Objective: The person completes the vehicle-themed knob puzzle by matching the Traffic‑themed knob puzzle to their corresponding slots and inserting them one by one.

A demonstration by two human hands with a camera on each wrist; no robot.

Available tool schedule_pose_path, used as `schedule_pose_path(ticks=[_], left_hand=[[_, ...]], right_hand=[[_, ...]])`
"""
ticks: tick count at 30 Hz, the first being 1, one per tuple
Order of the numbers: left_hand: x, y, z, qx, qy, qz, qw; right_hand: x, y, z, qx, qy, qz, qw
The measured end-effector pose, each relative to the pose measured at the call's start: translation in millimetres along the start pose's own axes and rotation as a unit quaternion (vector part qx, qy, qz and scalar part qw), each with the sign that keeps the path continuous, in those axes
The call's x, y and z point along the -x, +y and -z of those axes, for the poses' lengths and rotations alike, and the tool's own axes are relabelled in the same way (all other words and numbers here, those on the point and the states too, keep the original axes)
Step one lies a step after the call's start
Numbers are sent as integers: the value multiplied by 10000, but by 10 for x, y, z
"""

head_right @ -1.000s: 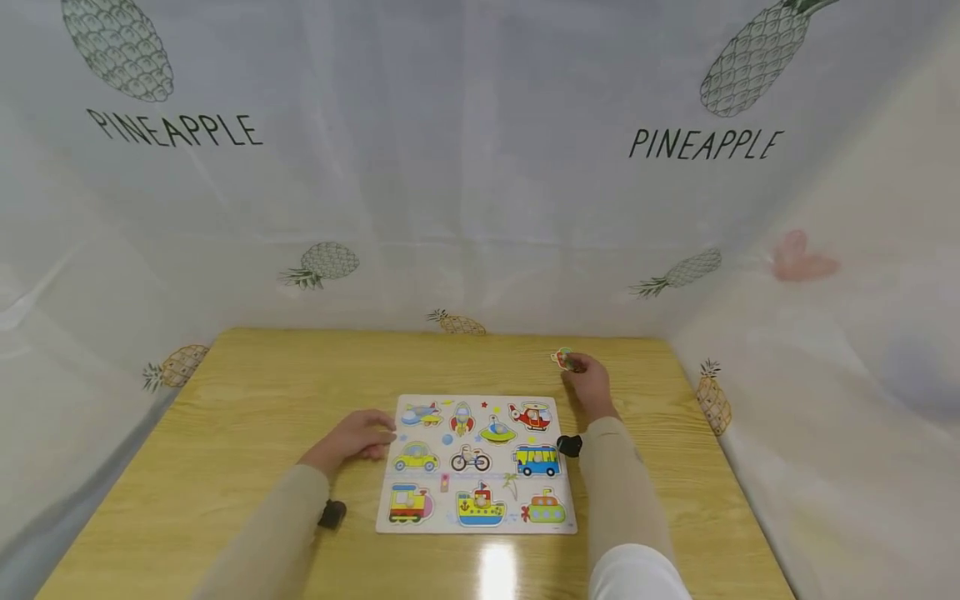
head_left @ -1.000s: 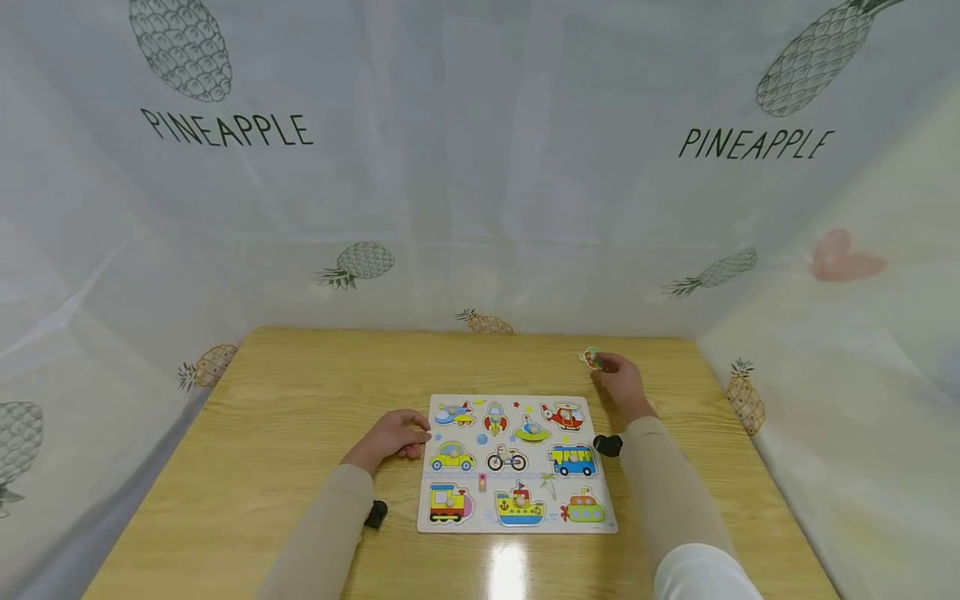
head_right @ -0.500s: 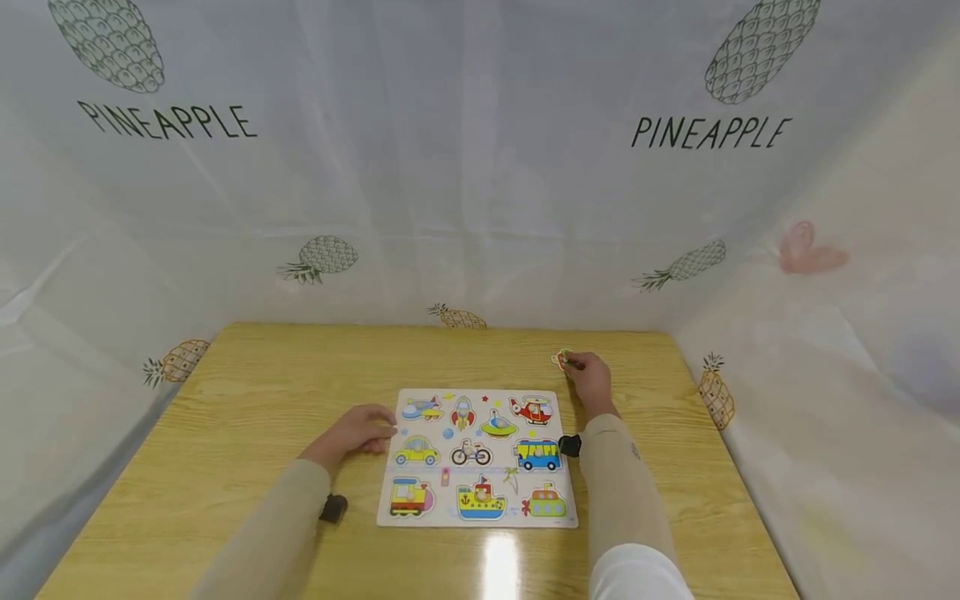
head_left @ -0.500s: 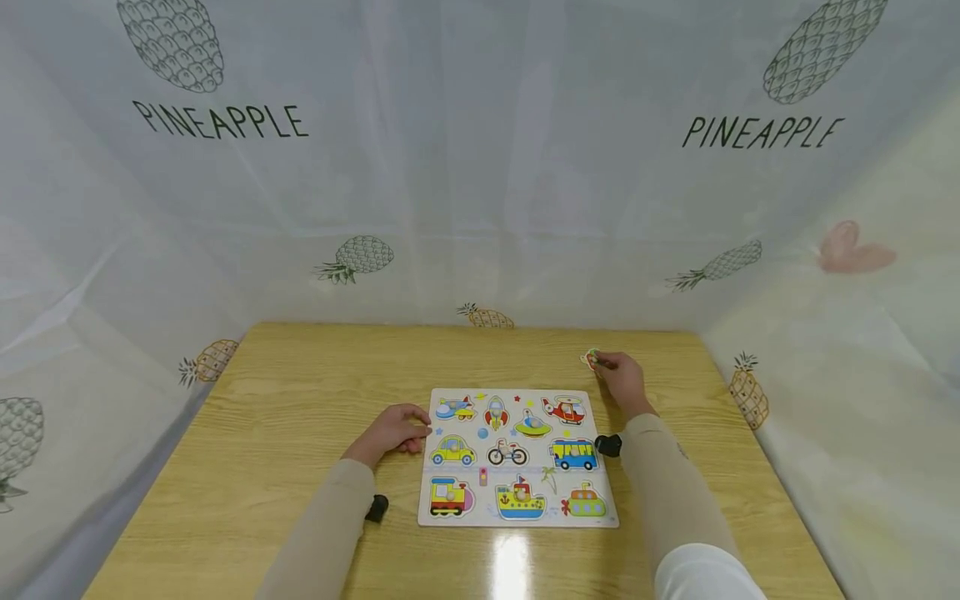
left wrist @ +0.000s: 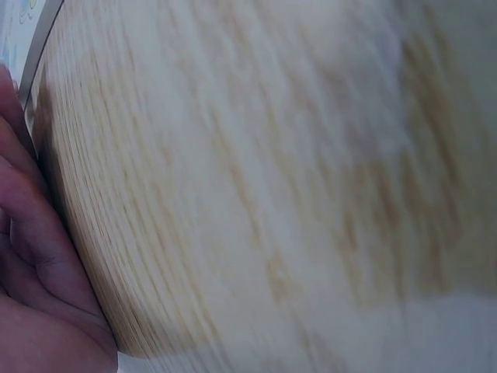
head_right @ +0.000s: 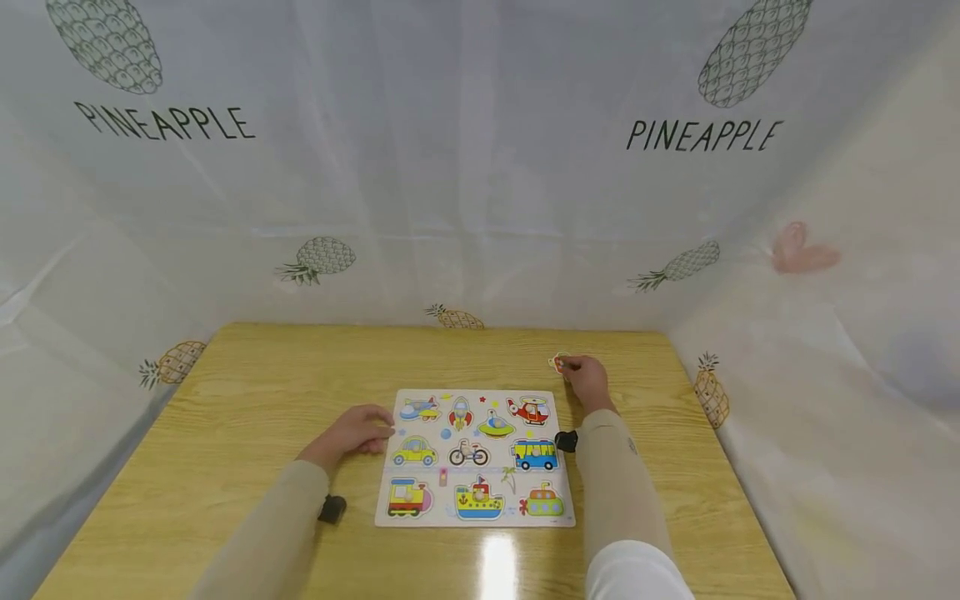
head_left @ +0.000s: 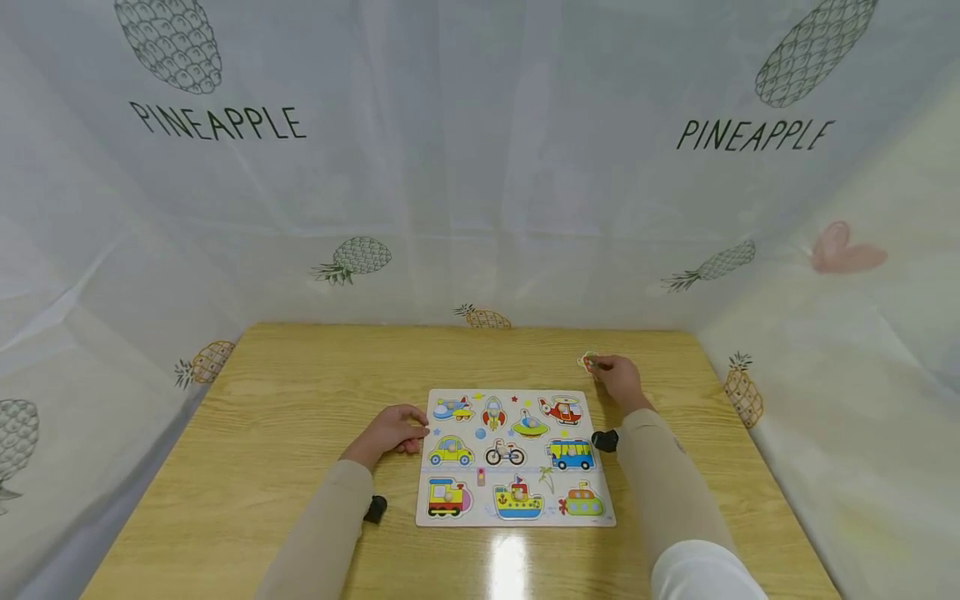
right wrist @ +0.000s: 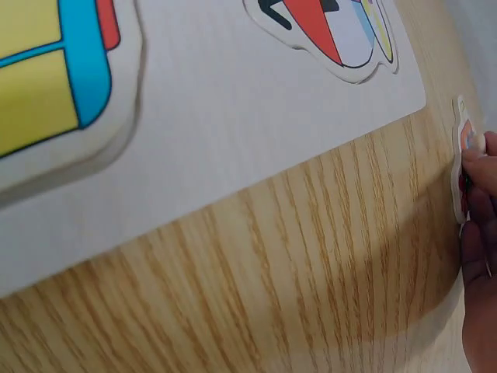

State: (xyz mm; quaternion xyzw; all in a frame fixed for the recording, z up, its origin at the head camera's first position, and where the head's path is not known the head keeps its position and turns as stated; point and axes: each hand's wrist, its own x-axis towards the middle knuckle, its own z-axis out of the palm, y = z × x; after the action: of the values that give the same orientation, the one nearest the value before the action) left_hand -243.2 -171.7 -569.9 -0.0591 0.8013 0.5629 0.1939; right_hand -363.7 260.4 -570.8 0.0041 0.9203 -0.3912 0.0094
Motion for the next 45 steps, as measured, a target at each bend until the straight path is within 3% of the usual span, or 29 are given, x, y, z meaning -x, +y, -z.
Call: schedule_pose_path(ticks=[18, 34, 45], left_hand=[[-1, -11, 3, 116, -33, -125, 9998], [2, -17, 1, 160, -36, -127, 9998], [7, -21, -3, 88, -26, -127, 9999]], right_hand=[[145, 6, -37, 20, -56, -191, 9998], [357, 41, 4, -559, -181, -203, 9981], [591, 68, 36, -357, 62, 70, 9993]])
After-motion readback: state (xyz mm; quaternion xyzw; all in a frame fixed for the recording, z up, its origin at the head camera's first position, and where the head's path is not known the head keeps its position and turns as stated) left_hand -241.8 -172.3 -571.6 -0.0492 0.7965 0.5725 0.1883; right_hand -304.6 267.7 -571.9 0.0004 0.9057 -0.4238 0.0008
